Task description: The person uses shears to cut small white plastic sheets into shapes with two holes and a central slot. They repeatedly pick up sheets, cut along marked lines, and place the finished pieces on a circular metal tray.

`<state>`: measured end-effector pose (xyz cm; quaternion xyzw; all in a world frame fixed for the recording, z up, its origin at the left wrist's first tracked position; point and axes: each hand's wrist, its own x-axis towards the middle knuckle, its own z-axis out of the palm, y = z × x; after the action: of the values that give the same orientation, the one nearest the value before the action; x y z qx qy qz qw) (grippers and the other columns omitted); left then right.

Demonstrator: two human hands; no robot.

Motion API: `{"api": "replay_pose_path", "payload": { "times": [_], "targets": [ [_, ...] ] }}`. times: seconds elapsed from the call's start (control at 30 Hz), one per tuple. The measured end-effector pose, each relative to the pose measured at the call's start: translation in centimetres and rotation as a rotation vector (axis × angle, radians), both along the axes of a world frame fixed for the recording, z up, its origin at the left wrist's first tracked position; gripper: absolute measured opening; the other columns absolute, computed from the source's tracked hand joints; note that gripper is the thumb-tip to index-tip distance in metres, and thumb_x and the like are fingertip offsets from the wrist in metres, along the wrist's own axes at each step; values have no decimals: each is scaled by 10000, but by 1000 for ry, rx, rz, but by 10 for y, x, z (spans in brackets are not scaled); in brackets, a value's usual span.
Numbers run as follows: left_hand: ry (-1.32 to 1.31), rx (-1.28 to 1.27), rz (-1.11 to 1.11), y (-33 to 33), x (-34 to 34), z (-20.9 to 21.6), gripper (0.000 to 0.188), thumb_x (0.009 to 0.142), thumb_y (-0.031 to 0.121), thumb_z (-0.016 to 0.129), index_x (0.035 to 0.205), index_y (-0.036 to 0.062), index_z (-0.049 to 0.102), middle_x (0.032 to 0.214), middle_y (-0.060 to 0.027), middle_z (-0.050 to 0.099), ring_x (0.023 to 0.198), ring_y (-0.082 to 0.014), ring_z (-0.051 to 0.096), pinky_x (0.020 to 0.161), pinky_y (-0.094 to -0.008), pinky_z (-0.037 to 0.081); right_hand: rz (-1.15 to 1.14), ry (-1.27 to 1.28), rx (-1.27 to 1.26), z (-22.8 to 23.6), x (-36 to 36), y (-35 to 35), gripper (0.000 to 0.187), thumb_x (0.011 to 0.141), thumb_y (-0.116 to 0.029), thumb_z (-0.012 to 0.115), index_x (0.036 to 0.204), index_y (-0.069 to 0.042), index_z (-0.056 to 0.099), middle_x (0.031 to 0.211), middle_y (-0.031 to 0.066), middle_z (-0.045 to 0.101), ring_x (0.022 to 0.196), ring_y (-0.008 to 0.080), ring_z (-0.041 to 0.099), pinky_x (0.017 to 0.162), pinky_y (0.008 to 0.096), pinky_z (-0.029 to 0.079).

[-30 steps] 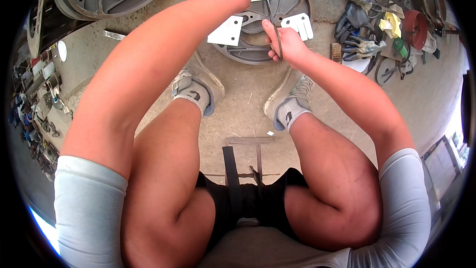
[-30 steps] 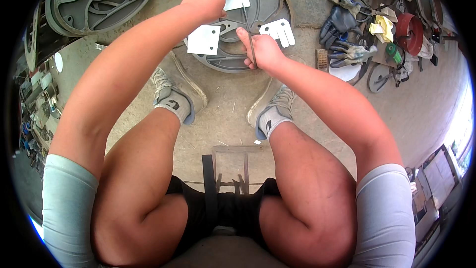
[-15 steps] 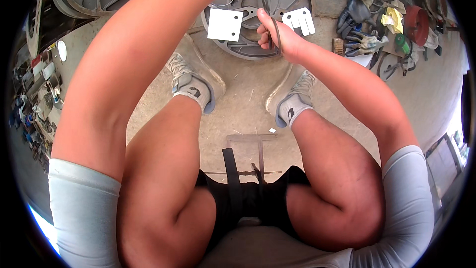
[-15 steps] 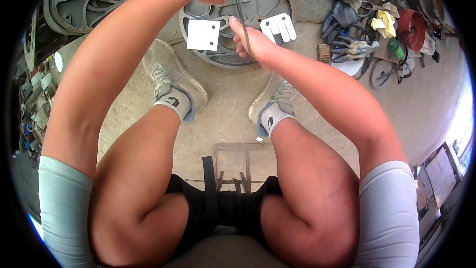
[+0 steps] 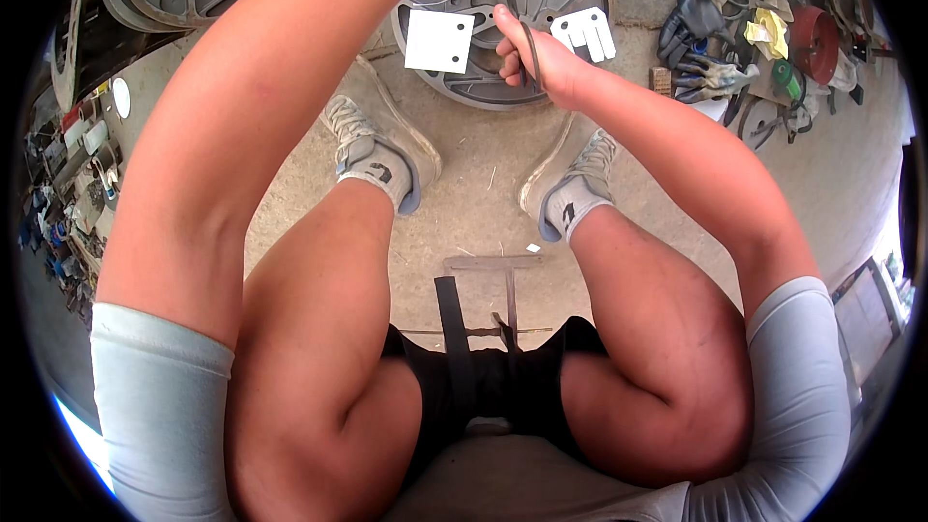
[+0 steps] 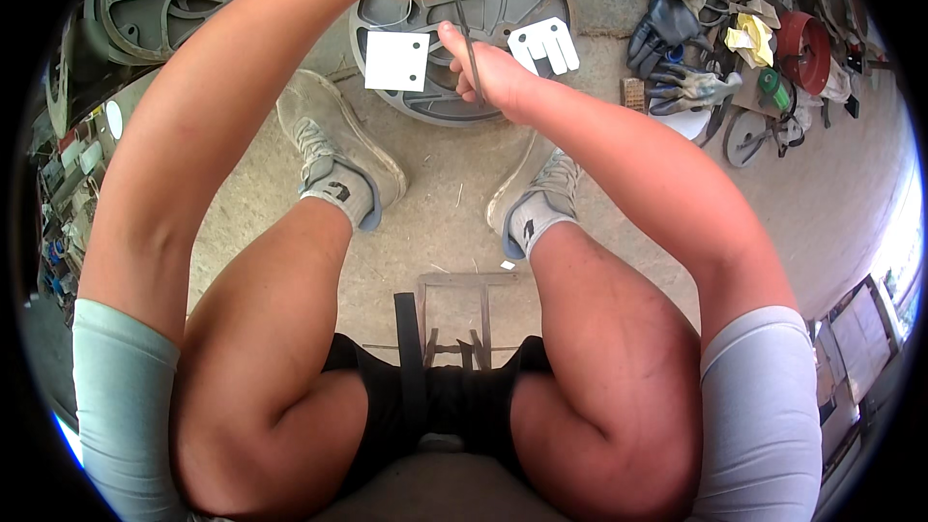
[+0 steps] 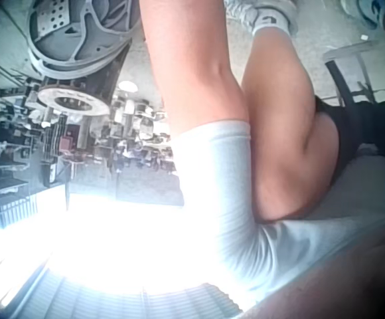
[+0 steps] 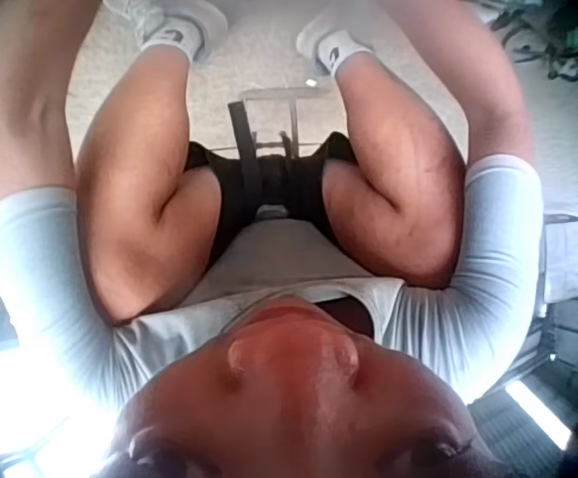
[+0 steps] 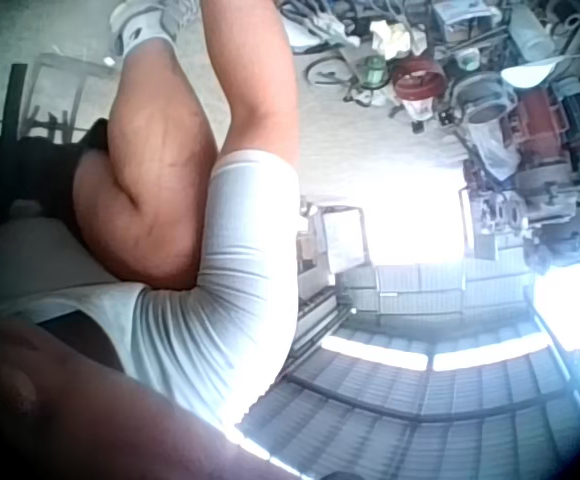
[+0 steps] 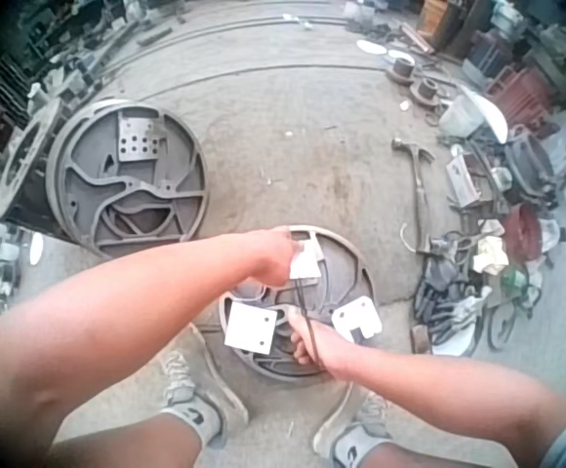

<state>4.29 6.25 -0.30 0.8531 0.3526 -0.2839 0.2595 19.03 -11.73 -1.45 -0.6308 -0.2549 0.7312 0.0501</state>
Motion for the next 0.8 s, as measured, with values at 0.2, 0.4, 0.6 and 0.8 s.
{"api": "replay_pose_path", "payload": {
  "times": [0.2, 0.4, 0.6, 0.8],
  "targets": [
    [-10, -2, -9, 1, -1, -6, 758, 833, 180, 686, 1569, 60, 549, 1473, -260, 618, 1316, -378, 638, 1092, -441, 538, 11, -10, 14, 1, 0, 0, 978, 956, -883, 495, 1203, 56, 608, 891, 77, 609, 851, 184, 582, 875, 317, 465],
    [-14, 8, -19, 0, -3, -12, 765, 827, 184, 694, 1567, 54, 549, 1488, -258, 606, 1338, -374, 623, 1103, -436, 532, 41, -21, 19, 3, 0, 1, 997, 961, -886, 475, 1224, 66, 606, 891, 76, 610, 856, 186, 585, 898, 318, 462],
    [-47, 11, 56, -6, -4, 3, 749, 819, 166, 710, 1548, 65, 570, 1493, -245, 603, 1342, -374, 623, 1098, -439, 538, 78, -28, 31, 1, 1, 0, 1021, 971, -887, 440, 1247, 83, 601, 869, 77, 608, 844, 182, 594, 873, 309, 463],
    [-136, 124, 218, -38, -13, 24, 718, 824, 116, 743, 1526, 111, 594, 1464, -189, 604, 1363, -363, 604, 1099, -439, 541, 140, -25, 38, 6, 2, 2, 1024, 995, -863, 407, 1268, 106, 598, 833, 69, 595, 787, 174, 624, 751, 298, 489]
  ]
}}
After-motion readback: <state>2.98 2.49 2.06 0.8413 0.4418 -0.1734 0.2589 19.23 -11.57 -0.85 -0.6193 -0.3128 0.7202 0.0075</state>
